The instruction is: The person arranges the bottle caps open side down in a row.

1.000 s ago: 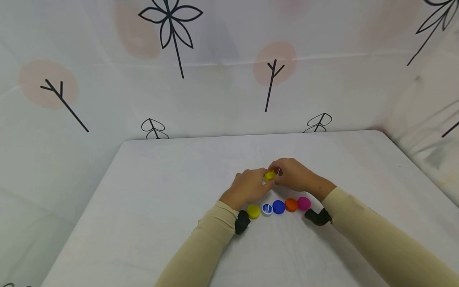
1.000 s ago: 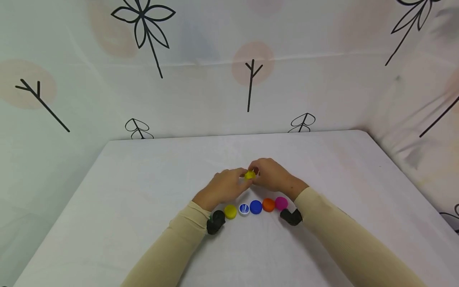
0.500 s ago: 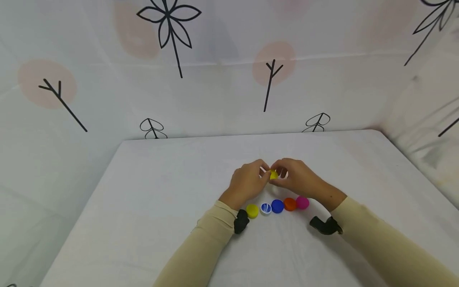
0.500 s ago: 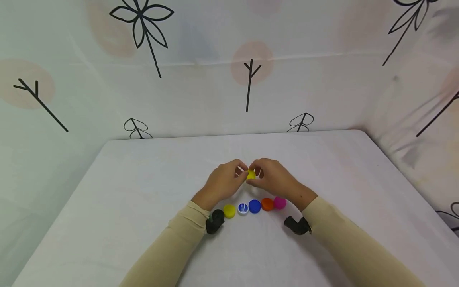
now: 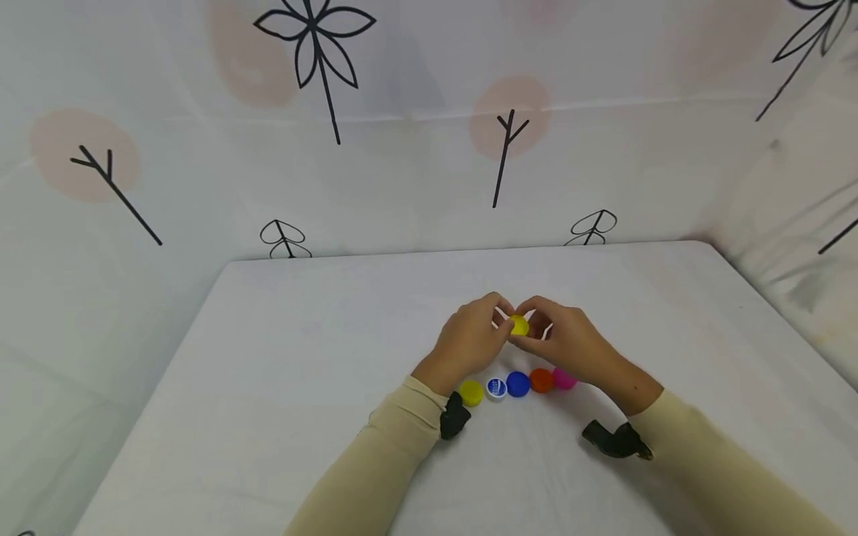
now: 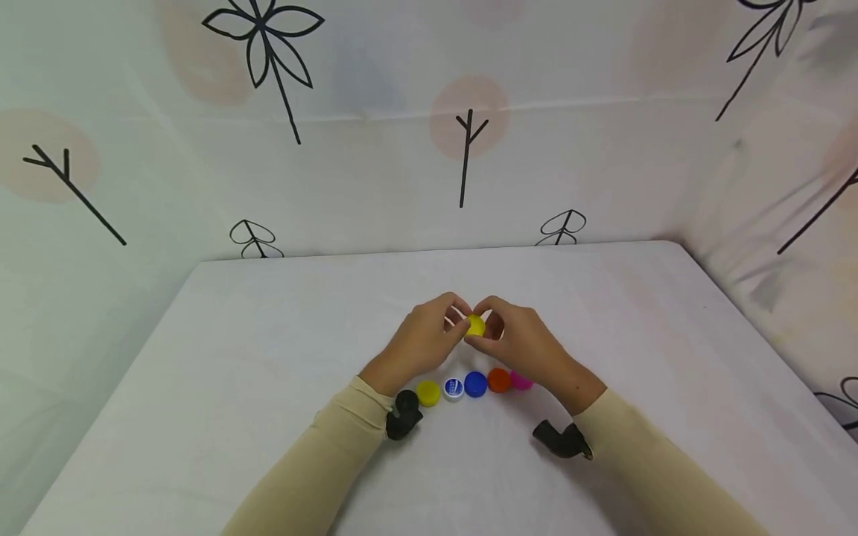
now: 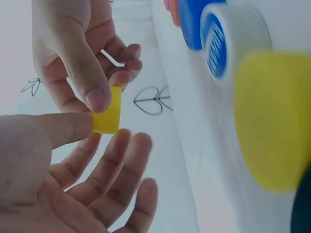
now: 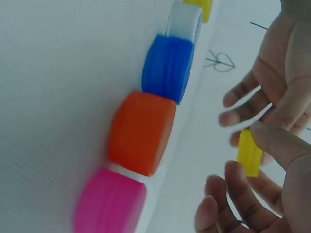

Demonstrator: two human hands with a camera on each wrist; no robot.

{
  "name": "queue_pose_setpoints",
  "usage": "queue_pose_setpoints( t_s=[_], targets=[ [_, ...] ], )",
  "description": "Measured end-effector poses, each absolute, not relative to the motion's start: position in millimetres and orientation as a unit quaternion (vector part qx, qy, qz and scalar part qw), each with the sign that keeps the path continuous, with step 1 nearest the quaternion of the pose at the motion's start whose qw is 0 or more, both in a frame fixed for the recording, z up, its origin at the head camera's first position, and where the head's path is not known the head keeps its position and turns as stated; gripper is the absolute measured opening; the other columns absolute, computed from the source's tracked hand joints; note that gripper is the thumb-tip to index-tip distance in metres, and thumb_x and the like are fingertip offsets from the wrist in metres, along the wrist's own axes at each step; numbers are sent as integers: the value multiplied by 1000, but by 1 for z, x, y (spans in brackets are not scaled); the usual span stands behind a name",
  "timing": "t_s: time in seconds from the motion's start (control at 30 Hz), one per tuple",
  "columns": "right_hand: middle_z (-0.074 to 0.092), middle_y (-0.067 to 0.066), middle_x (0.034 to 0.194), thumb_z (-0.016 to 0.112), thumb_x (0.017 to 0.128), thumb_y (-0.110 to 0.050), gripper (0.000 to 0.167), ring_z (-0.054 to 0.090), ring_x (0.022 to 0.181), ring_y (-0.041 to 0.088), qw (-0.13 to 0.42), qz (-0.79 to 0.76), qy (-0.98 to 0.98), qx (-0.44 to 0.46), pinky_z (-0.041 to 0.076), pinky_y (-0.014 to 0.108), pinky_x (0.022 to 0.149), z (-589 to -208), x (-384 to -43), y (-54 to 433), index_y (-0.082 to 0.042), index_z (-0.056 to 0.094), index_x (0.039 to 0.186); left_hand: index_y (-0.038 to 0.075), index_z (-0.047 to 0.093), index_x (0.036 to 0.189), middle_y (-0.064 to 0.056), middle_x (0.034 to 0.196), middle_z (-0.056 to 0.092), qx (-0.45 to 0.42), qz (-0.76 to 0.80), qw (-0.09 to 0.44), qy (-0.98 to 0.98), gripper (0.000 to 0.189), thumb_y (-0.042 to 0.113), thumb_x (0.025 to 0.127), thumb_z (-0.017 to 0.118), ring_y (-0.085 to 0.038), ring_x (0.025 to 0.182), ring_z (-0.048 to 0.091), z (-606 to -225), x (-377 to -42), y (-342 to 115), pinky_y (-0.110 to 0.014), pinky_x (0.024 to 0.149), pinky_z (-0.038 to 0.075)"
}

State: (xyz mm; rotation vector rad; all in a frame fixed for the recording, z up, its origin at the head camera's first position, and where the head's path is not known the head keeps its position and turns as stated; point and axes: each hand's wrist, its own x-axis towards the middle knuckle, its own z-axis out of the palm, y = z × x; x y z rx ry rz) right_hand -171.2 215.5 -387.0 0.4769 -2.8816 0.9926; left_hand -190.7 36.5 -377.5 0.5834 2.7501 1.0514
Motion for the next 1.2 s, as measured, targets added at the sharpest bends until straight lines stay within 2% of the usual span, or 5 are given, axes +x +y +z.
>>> queue_pose_setpoints(
  t_s=[0.17,0.4,0.6,0.8,1.2],
  targets=[
    [65,3,80,80,85,-19,40,61,72,15,57,334,-931,136,53,20,61,-390,-161,217,-9,58,117,18,63,118,1,111,70,196,385,67,899,19,26,101,60,-11,94,64,-376,-187,40,-19,75,53],
    [70,6,88,76,89,-17,40,67,80,18,79,354,-924,119,52,17,71,-395,-154,217,-9,56,122,18,65,119,1,109,67,197,419,48,885,22,25,98,65,-8,86,60,-375,-184,44,-14,68,51],
    [72,12,99,63,99,-22,32,69,85,24,42,417,-902,104,57,24,73,-396,-153,218,-12,53,127,20,66,121,3,107,67,198,406,34,892,25,27,97,66,-7,83,59,-374,-182,42,-14,65,50],
    [71,16,104,53,104,-26,31,68,85,27,-4,470,-878,90,59,30,73,-398,-154,222,-10,51,131,20,68,120,4,104,65,214,407,40,887,25,27,96,67,-8,82,58,-376,-183,42,-15,62,51],
    [70,19,107,52,105,-28,32,69,86,24,-22,502,-861,75,59,28,73,-399,-152,225,-7,53,129,19,70,120,7,107,68,232,397,53,886,25,27,97,66,-5,84,58,-378,-183,41,-13,65,51]
  ],
)
